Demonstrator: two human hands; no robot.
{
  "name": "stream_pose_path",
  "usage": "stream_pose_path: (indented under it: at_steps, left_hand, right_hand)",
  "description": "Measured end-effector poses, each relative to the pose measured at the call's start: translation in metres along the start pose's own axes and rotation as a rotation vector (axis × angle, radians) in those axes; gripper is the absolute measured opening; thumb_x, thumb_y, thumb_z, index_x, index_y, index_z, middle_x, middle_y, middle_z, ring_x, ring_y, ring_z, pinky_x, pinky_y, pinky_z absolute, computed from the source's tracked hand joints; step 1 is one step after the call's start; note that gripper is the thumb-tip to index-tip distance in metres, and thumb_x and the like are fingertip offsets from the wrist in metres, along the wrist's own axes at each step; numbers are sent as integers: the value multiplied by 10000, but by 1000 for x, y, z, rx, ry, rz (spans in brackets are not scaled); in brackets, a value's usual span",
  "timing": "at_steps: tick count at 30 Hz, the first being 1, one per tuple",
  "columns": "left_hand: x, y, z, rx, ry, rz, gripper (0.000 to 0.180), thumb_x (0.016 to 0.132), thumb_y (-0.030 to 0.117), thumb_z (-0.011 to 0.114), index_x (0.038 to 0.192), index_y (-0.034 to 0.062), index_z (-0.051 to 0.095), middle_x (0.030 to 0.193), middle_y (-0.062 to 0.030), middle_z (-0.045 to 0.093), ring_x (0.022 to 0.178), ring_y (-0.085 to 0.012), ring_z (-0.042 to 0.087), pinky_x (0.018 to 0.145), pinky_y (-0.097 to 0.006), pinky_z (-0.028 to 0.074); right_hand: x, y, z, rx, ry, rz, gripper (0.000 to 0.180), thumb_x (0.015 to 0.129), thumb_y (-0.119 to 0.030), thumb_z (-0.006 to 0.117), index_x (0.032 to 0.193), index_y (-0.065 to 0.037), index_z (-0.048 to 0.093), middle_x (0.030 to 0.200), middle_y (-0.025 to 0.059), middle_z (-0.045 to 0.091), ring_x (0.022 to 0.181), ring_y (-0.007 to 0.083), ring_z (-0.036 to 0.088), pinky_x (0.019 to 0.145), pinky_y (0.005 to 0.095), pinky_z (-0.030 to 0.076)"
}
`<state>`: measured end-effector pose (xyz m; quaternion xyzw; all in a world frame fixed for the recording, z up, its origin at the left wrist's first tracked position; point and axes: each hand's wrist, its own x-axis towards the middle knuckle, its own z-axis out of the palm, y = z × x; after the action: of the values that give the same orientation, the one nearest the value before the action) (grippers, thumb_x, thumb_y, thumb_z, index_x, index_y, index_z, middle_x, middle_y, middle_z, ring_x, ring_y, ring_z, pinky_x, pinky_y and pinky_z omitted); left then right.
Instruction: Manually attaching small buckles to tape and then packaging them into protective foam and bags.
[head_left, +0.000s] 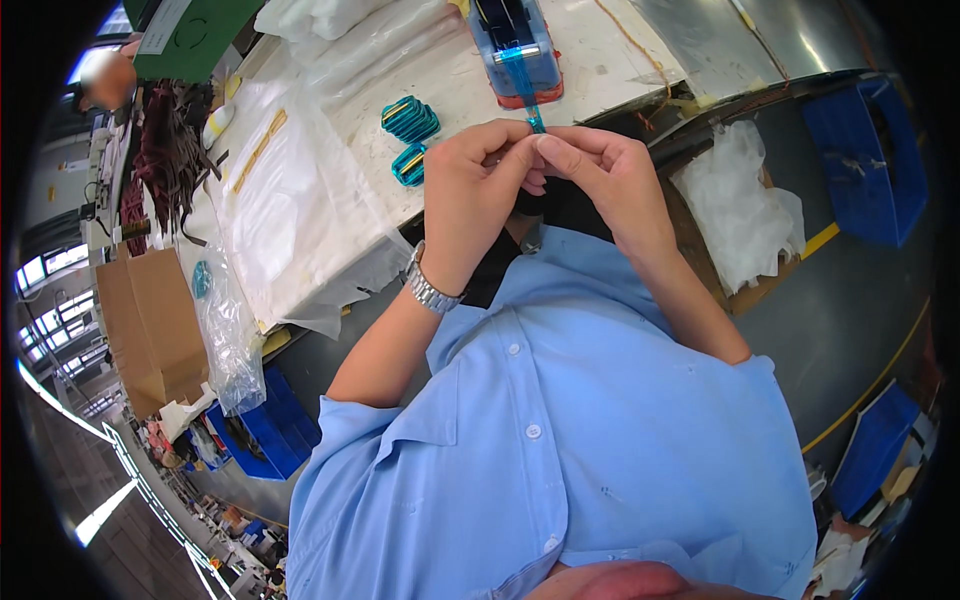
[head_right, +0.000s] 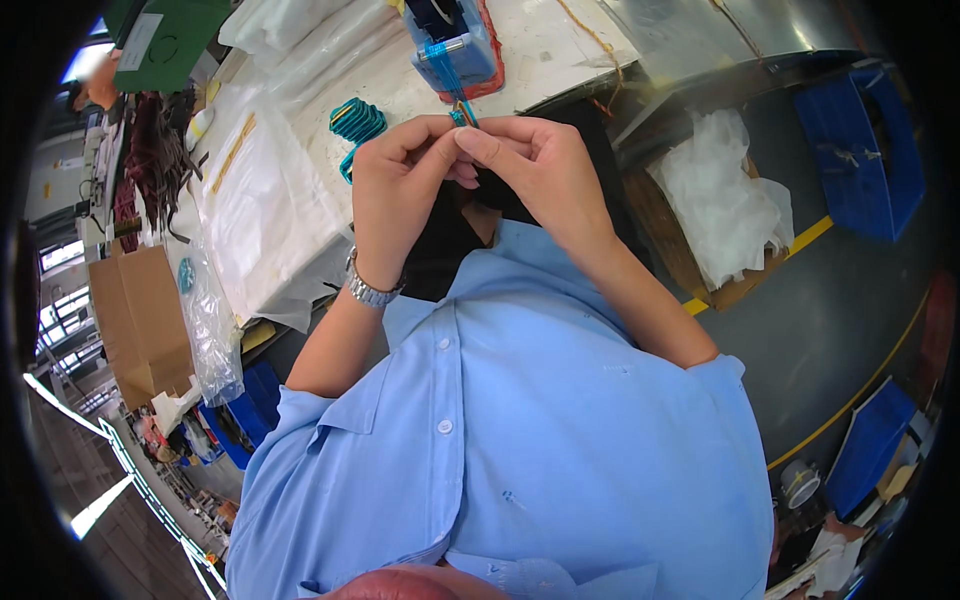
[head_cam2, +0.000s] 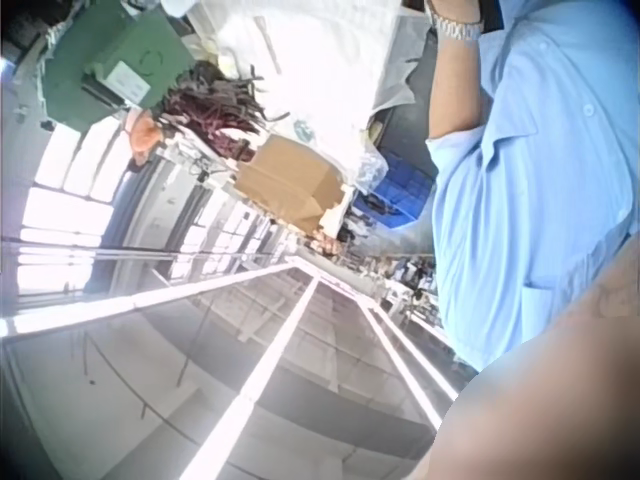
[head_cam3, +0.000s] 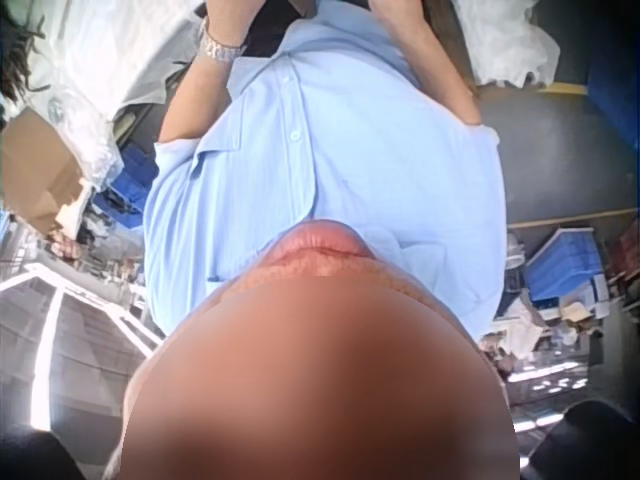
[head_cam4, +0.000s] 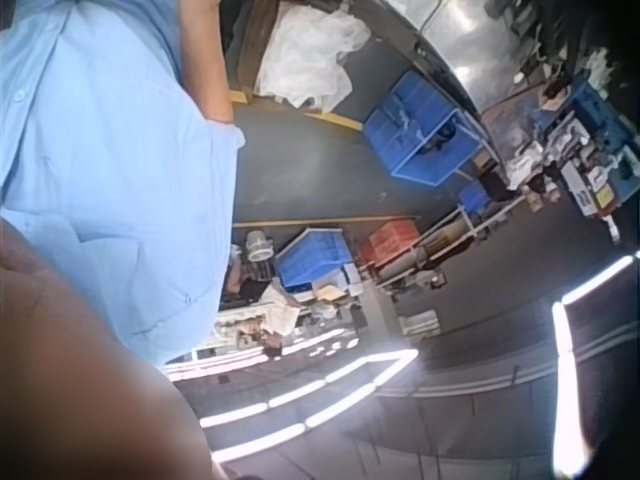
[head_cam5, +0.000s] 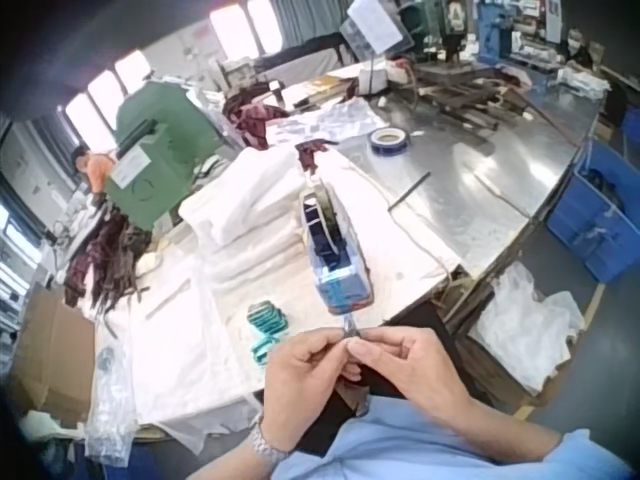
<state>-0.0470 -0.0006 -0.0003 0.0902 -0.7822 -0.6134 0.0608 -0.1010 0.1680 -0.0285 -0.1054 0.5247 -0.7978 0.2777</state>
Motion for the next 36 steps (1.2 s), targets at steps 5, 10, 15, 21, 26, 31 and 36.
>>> stream_pose_path:
  at_steps: [5,10,15,21,26,31,36]
  left_hand:
    - [26,13,-18,-241,-139,-249,236,1027,133,754,1000,-101,741,802,-111,742,657,-160,736,602,-285,644]
    - [40,14,-33,-351,-198,-373,246,1005,161,786,981,-81,744,813,-97,728,658,-160,726,596,-293,644]
    - [52,12,-46,-416,-280,-484,250,997,190,803,935,-42,736,814,-77,715,673,-162,725,616,-298,654]
    - [63,12,-56,-491,-343,-581,242,1002,198,799,913,-15,724,819,-67,720,676,-151,721,625,-298,656]
    - [58,27,-47,-254,-270,-392,264,1024,205,771,899,-23,725,805,-48,705,648,-132,705,602,-266,622]
    - [44,44,-39,203,-127,-101,216,1019,176,763,969,-34,754,848,-75,736,655,-120,712,600,-258,591]
    - [17,33,-25,368,16,247,162,1042,81,714,1119,-56,753,935,-72,769,788,-112,753,719,-246,600]
  right_hand:
    - [1,12,-4,-76,26,-18,326,1050,-159,726,1265,85,749,1094,119,813,986,101,737,894,252,577]
    - [7,-1,-9,-136,-29,-18,344,1020,-156,752,1257,93,743,1113,142,819,1040,133,763,921,271,585]
    - [34,-2,-18,-286,-47,-203,463,963,-122,811,1360,82,690,1171,148,806,1069,180,778,993,319,598]
    - [44,-14,-18,-334,-217,-171,591,961,-57,813,1484,93,582,1329,169,747,1169,182,740,1054,330,582]
    - [41,-4,-12,-239,-155,-186,544,983,-33,785,1470,106,587,1321,175,749,1168,179,739,1051,319,582]
    - [38,-6,-5,-119,-152,-187,540,990,-34,782,1472,110,583,1317,178,748,1171,175,735,1053,310,580]
    - [34,1,0,-21,-97,-192,541,1003,-11,757,1490,115,558,1329,182,740,1195,181,726,1062,311,579]
